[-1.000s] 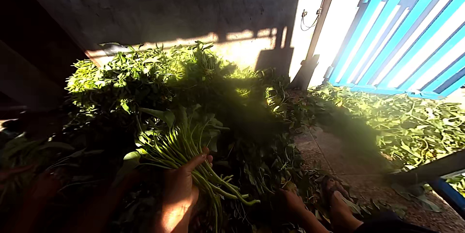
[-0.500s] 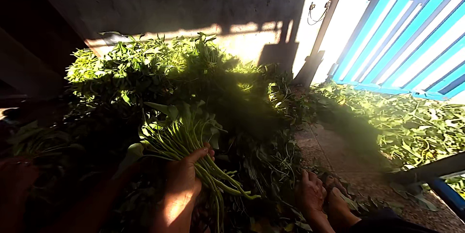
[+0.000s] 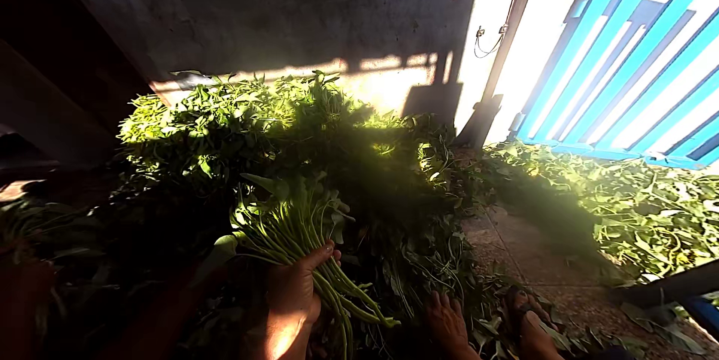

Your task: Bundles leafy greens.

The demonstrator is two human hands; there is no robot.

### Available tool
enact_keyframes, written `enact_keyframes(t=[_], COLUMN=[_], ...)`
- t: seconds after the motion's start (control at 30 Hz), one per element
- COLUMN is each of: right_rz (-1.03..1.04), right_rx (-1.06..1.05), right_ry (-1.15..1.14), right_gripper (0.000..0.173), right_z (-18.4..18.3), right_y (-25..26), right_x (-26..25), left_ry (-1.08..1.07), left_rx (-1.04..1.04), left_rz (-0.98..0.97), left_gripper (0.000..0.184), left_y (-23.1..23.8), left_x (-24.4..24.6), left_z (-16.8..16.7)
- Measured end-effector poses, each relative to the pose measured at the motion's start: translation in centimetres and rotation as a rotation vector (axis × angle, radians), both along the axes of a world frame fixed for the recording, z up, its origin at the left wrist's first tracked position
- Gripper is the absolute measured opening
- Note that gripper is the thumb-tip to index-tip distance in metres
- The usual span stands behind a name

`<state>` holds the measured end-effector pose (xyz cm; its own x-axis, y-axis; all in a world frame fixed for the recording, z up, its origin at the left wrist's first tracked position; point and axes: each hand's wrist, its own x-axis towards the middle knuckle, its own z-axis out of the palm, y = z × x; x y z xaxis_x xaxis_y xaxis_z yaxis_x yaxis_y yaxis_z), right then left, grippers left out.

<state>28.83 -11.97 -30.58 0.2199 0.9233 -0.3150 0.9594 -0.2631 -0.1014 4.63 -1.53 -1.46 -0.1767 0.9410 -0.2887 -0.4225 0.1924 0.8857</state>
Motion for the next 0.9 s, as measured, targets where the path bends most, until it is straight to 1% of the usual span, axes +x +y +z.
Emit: enact_keyframes(t=[0.03,0.07,0.1,0.17,0.2,0.23,0.33,0.37,0.4,0.5,0.53,0.57,0.6,0.63,0.67,0.8,0.83,0.9], right_rz=[0.04,0.059,0.03,-0.136,-0.21,-0.241,-0.23,-0.263,-0.313,-0.419,-0.461,-0.513,-0.564,-0.594,-0.596,-0.593,-0.603,-0.611], right_rx=[0.047,0.002,-0.104,-0.262,-0.293,-0.304,-0.267,-0.197,-0.079,0.482,0.581,0.596,0.563,0.548,0.576,0.785,0.84,0.97], right_ry=[0.009,0.058,0.109,0.209,0.243,0.254,0.274,0.333,0.44,0.86,1.003,1.121,1.192,1.219,1.225,1.348,1.386,1.417], right_gripper=[0.034,0.037,0.043,0.063,0.07,0.07,0.052,0.046,0.041,0.031,0.03,0.029,0.028,0.027,0.027,0.036,0.036,0.03], right_z=[0.1,0.2,0.1,-0.1,-0.2,-0.5,0.1,1.0,2.5,6.1,7.0,7.7,8.1,8.3,8.7,12.2,13.1,14.6], right_y=[0.5,0.9,1.1,1.1,1.0,0.9,0.4,0.5,0.5,0.0,0.0,0.0,-0.1,-0.2,-0.1,-0.2,-0.1,0.1], right_x=[-0.3,-0.6,-0.8,-1.0,-1.0,-0.9,0.1,0.6,1.1,1.9,2.1,2.3,2.6,2.8,2.5,-0.5,-1.3,-2.9], left_ry=[-0.002,-0.003,-0.007,-0.013,-0.012,-0.011,0.008,0.015,0.026,0.064,0.079,0.094,0.107,0.117,0.122,0.129,0.135,0.146], left_rx=[-0.003,-0.008,-0.014,-0.019,-0.019,-0.019,-0.014,-0.008,-0.003,0.019,0.026,0.03,0.033,0.035,0.04,0.046,0.042,0.026], left_rz=[0.001,0.0,-0.003,-0.003,-0.001,0.004,0.014,0.014,0.011,0.007,0.004,0.0,-0.006,-0.017,-0.029,-0.067,-0.077,-0.098], left_gripper=[0.035,0.034,0.034,0.035,0.035,0.035,0.034,0.033,0.033,0.033,0.034,0.036,0.037,0.037,0.037,0.046,0.047,0.046], left_y=[0.0,0.0,-0.1,-0.1,-0.1,0.0,0.1,0.1,0.1,0.0,0.0,0.0,-0.1,-0.2,-0.2,-0.6,-0.7,-0.9], left_x=[0.1,0.2,0.3,0.4,0.4,0.4,0.1,0.1,0.0,0.0,0.1,0.3,0.5,0.7,1.0,1.6,1.8,2.2], left_z=[0.0,-0.1,-0.2,-0.3,-0.2,-0.2,-0.4,-0.4,-0.3,-0.4,-0.5,-0.7,-1.0,-1.1,-1.3,-2.1,-2.3,-2.9])
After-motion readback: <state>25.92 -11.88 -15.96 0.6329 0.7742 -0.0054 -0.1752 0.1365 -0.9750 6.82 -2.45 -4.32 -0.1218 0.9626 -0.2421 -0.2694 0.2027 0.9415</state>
